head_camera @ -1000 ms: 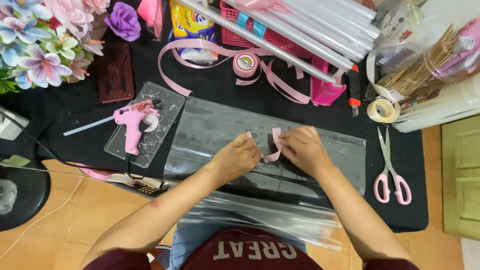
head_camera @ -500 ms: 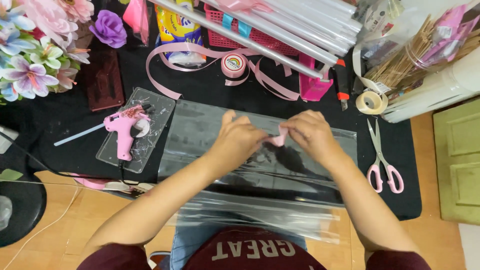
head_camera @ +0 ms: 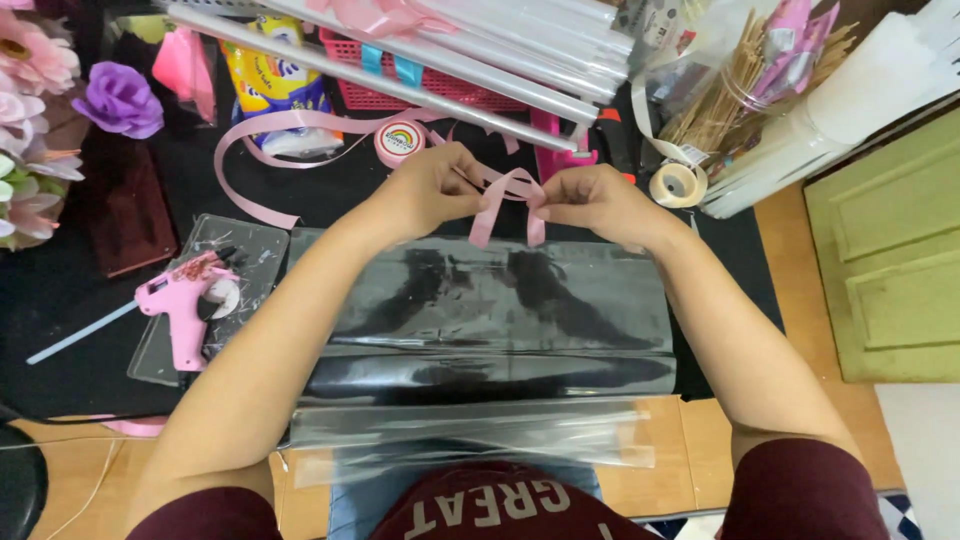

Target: The person is assembling decorative wrapping components by cutting pink ribbons and using a hot glue gun to attach them to clear plastic sheets at a design station.

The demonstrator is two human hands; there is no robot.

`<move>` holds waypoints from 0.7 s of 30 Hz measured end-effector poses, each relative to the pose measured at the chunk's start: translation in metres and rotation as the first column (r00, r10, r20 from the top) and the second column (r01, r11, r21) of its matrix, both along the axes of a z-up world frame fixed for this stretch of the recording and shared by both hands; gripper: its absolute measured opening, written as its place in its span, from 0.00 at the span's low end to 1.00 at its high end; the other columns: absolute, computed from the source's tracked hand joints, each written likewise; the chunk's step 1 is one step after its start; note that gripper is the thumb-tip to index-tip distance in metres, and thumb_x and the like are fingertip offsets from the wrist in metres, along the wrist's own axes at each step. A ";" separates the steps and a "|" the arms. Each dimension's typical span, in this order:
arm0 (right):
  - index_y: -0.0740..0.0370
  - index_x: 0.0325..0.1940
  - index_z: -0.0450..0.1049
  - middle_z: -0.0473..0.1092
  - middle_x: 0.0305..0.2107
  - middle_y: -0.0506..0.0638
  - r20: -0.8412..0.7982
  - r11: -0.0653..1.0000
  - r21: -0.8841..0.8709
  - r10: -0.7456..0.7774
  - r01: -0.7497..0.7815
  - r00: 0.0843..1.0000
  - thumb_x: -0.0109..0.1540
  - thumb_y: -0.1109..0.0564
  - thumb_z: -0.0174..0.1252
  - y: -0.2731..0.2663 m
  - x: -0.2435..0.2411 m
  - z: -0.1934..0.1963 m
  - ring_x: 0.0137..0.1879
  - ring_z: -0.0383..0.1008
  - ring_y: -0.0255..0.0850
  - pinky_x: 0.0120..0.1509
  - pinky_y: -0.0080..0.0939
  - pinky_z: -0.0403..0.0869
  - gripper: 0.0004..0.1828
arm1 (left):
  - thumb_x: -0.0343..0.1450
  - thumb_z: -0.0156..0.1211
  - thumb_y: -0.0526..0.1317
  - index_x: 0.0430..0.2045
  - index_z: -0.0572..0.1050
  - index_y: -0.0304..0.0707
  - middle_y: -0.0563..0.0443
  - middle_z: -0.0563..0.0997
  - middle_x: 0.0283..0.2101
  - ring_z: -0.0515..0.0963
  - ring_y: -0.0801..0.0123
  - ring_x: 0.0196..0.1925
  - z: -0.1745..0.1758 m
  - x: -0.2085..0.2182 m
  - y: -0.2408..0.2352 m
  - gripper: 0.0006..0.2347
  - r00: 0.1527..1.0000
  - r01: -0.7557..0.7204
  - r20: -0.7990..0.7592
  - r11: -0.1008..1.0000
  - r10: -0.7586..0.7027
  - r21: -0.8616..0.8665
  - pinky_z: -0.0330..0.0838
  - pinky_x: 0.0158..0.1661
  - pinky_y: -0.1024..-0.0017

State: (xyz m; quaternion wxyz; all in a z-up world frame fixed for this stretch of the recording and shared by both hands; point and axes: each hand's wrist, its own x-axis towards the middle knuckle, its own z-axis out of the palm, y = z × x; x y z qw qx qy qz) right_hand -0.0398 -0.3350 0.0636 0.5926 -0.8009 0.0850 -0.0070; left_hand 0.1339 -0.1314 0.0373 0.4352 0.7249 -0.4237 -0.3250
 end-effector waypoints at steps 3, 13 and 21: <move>0.65 0.45 0.81 0.78 0.29 0.48 -0.017 0.999 0.053 0.005 -0.004 1.000 0.61 0.64 0.66 0.003 0.003 -0.003 0.34 0.75 0.30 0.42 0.30 0.75 0.08 | 0.70 0.65 0.37 0.48 0.76 0.40 0.51 0.87 0.35 0.84 0.68 0.41 -0.013 0.012 0.003 0.13 0.999 -0.011 -0.035 1.000 0.011 -0.023 0.74 0.49 0.69; 0.70 0.48 0.78 0.79 0.34 0.54 -0.032 0.993 0.119 -0.022 0.025 0.999 0.60 0.65 0.66 -0.020 0.021 -0.097 0.35 0.75 0.33 0.40 0.30 0.75 0.13 | 0.69 0.67 0.38 0.43 0.78 0.43 0.52 0.87 0.33 0.84 0.71 0.38 -0.071 0.026 0.001 0.10 0.976 -0.100 -0.200 0.993 0.084 -0.070 0.75 0.47 0.71; 0.71 0.48 0.76 0.77 0.32 0.54 -0.060 0.958 0.223 -0.173 0.182 0.983 0.60 0.66 0.65 -0.019 0.029 -0.142 0.26 0.70 0.30 0.21 0.23 0.69 0.13 | 0.68 0.66 0.36 0.38 0.81 0.41 0.45 0.87 0.37 0.84 0.67 0.43 -0.108 0.026 -0.008 0.08 0.954 -0.209 -0.229 0.977 0.193 -0.049 0.76 0.48 0.69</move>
